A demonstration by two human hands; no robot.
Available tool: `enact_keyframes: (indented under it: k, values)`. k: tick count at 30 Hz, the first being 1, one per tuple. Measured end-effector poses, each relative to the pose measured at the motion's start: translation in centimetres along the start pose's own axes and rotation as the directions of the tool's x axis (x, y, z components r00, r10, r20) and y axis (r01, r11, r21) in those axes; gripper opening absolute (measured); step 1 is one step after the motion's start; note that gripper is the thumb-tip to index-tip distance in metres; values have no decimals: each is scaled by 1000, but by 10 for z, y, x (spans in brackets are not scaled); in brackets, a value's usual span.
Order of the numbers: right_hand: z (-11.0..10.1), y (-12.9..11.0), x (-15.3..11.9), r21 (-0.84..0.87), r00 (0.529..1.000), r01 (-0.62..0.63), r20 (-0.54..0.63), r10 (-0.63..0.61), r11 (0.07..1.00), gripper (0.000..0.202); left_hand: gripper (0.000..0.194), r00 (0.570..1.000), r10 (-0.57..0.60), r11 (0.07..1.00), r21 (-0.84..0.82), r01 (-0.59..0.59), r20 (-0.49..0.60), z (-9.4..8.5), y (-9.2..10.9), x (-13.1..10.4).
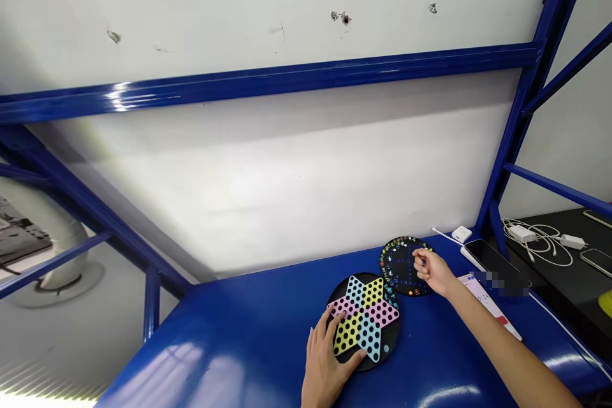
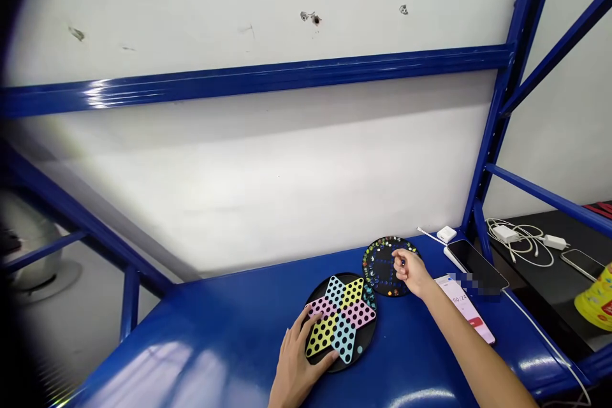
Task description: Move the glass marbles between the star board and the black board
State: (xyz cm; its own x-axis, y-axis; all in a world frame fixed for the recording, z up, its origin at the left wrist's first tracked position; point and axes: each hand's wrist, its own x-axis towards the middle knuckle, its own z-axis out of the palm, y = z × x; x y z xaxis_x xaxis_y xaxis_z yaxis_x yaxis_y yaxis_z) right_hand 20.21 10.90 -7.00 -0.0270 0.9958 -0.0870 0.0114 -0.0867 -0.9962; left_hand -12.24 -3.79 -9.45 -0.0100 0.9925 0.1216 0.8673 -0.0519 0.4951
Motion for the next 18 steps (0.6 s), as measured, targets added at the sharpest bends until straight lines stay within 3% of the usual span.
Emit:
enact_keyframes:
  k: [4,7,9,12,15,18]
  values:
    - [20,5,-6,-201,995,30,97,-11,979,14,73,1000,5,1000,0,-5,3,0,-1,0]
    - [34,11,-12,-505,978,160,196,-67,848,13,72,1000,10,1000,5,-10,-2,1,-1,-1]
    - [39,14,-14,-602,967,220,237,-91,767,11,72,1000,10,1000,15,-9,-15,1,0,-2]
    - [41,17,-10,-490,973,191,211,-96,851,8,72,1000,14,1000,18,-13,-26,0,1,-3]
    - [38,16,-1,-312,987,122,141,-81,942,18,73,1000,11,1000,-5,-11,-9,-1,2,-2]
    - [40,10,8,-282,989,115,119,-84,952,28,73,1000,-8,1000,-25,8,4,-1,2,-1]
